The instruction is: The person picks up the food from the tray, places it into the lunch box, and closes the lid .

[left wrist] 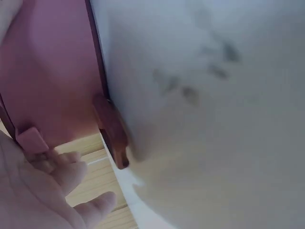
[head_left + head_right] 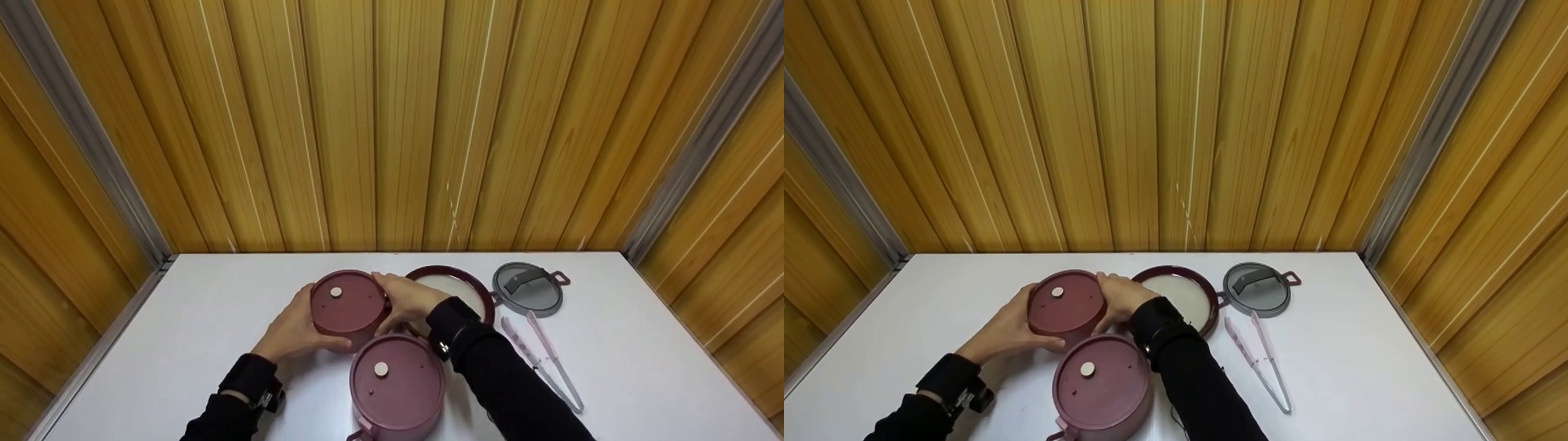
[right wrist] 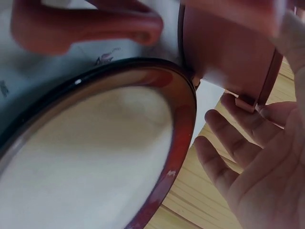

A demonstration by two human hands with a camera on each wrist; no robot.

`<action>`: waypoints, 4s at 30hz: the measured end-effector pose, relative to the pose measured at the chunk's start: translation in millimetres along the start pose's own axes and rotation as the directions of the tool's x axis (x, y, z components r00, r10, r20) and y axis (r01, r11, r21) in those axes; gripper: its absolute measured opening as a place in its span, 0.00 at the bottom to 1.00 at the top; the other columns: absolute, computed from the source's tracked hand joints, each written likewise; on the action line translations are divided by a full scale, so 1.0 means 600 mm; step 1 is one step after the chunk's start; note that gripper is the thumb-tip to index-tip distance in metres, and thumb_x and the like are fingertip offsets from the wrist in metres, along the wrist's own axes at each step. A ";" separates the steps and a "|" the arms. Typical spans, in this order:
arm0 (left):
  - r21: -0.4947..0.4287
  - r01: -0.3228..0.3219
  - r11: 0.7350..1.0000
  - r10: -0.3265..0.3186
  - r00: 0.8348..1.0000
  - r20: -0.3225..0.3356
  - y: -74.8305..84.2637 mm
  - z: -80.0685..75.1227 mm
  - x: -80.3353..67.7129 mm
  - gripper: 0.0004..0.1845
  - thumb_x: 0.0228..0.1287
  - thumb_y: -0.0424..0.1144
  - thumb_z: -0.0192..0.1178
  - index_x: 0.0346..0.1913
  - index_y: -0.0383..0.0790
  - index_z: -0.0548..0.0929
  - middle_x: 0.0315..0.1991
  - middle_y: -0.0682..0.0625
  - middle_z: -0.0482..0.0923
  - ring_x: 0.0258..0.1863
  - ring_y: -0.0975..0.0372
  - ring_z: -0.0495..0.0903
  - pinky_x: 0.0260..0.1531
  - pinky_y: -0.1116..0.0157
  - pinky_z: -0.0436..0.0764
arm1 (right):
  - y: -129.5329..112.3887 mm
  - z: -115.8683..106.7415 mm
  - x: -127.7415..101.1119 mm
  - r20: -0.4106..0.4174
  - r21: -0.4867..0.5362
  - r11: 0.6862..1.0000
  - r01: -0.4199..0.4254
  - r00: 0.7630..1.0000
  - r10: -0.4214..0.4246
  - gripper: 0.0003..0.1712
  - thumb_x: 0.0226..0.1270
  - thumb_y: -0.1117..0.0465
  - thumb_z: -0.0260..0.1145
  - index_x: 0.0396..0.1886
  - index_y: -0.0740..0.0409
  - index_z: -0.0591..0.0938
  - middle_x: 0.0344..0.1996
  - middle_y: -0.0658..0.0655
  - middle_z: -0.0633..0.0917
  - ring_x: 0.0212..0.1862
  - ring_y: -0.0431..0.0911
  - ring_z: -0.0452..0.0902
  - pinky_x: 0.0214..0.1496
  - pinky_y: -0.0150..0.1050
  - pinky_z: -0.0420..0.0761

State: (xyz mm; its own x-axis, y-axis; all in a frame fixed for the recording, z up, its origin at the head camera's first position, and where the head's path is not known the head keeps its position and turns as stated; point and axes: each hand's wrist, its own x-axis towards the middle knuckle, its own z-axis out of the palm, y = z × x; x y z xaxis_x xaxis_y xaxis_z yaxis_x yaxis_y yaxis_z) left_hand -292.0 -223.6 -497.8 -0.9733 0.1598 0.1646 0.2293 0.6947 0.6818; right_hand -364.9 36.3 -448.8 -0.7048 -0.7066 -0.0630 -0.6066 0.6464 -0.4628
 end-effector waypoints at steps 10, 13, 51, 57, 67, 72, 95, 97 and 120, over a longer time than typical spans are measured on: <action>-0.112 0.012 0.994 -0.013 1.000 -0.008 -0.018 0.002 -0.009 0.63 0.40 0.55 0.90 0.79 0.39 0.67 0.71 0.39 0.80 0.73 0.44 0.77 0.76 0.39 0.72 | 0.012 0.010 -0.001 -0.041 0.086 0.996 0.004 0.999 0.000 0.49 0.49 0.54 0.91 0.68 0.62 0.77 0.60 0.60 0.86 0.66 0.56 0.82 0.75 0.52 0.79; -0.109 -0.004 0.994 0.003 1.000 -0.015 -0.018 0.002 -0.011 0.64 0.41 0.55 0.90 0.80 0.38 0.65 0.71 0.38 0.80 0.73 0.42 0.77 0.76 0.38 0.72 | 0.012 0.011 -0.002 -0.038 0.091 0.996 0.012 0.999 -0.008 0.49 0.49 0.54 0.91 0.70 0.61 0.77 0.62 0.60 0.85 0.68 0.57 0.82 0.76 0.52 0.78; -0.075 -0.073 0.994 0.064 0.990 -0.124 0.059 -0.041 -0.006 0.63 0.38 0.57 0.90 0.77 0.38 0.68 0.68 0.39 0.83 0.69 0.46 0.81 0.71 0.40 0.77 | 0.003 -0.064 -0.031 -0.087 0.150 0.983 0.101 0.992 -0.089 0.55 0.54 0.54 0.89 0.77 0.61 0.70 0.64 0.62 0.86 0.66 0.56 0.84 0.73 0.53 0.81; -0.054 -0.065 0.996 0.056 0.987 -0.148 0.089 -0.042 -0.020 0.64 0.35 0.58 0.91 0.76 0.38 0.69 0.64 0.40 0.86 0.66 0.48 0.84 0.69 0.43 0.81 | 0.000 -0.084 -0.047 -0.059 0.208 0.969 0.129 0.991 -0.119 0.58 0.54 0.57 0.88 0.80 0.62 0.67 0.63 0.60 0.87 0.64 0.54 0.86 0.71 0.52 0.83; -0.020 -0.073 0.997 0.068 0.979 -0.192 0.134 -0.039 -0.062 0.61 0.34 0.66 0.88 0.70 0.37 0.72 0.56 0.42 0.90 0.59 0.51 0.89 0.60 0.48 0.87 | -0.010 -0.101 -0.083 -0.036 0.160 0.974 0.162 0.987 -0.159 0.55 0.51 0.52 0.90 0.76 0.59 0.74 0.65 0.56 0.87 0.69 0.52 0.83 0.78 0.55 0.76; -0.023 -0.073 0.997 0.067 0.979 -0.195 0.153 -0.036 -0.082 0.59 0.34 0.68 0.87 0.67 0.38 0.73 0.53 0.45 0.91 0.57 0.54 0.90 0.57 0.50 0.88 | -0.012 -0.104 -0.103 -0.027 0.147 0.974 0.174 0.985 -0.172 0.55 0.50 0.50 0.90 0.77 0.56 0.74 0.67 0.54 0.86 0.70 0.51 0.82 0.78 0.55 0.76; 0.158 -0.054 0.986 0.098 0.955 -0.281 0.174 0.027 -0.159 0.56 0.32 0.78 0.81 0.53 0.39 0.73 0.40 0.44 0.89 0.39 0.53 0.92 0.33 0.60 0.89 | -0.005 -0.070 -0.162 0.035 0.129 0.976 0.174 0.983 -0.180 0.62 0.45 0.46 0.91 0.81 0.48 0.72 0.74 0.46 0.80 0.72 0.51 0.79 0.77 0.55 0.78; 0.167 -0.033 0.985 0.077 0.960 -0.268 0.174 0.030 -0.164 0.56 0.32 0.79 0.80 0.53 0.39 0.72 0.40 0.44 0.88 0.38 0.52 0.92 0.32 0.60 0.88 | -0.004 -0.066 -0.164 0.041 0.121 0.978 0.168 0.984 -0.174 0.62 0.45 0.46 0.91 0.81 0.49 0.71 0.75 0.47 0.80 0.73 0.52 0.79 0.77 0.57 0.77; 0.182 -0.089 0.979 0.131 0.962 -0.238 0.145 0.059 -0.187 0.61 0.36 0.75 0.82 0.65 0.36 0.72 0.43 0.42 0.91 0.32 0.53 0.91 0.27 0.61 0.86 | 0.024 -0.030 -0.165 0.128 0.352 0.931 0.093 0.981 -0.146 0.62 0.43 0.61 0.92 0.79 0.45 0.69 0.72 0.51 0.79 0.77 0.57 0.74 0.77 0.55 0.77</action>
State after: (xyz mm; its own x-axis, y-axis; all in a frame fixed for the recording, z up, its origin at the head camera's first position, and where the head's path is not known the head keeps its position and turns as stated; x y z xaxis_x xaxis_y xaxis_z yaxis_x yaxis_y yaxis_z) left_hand -163.1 -156.6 -482.2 -0.9054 0.0784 0.4172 0.3098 0.7938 0.5234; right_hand -310.4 120.6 -433.5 -0.5558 -0.8244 -0.1070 -0.5008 0.4348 -0.7484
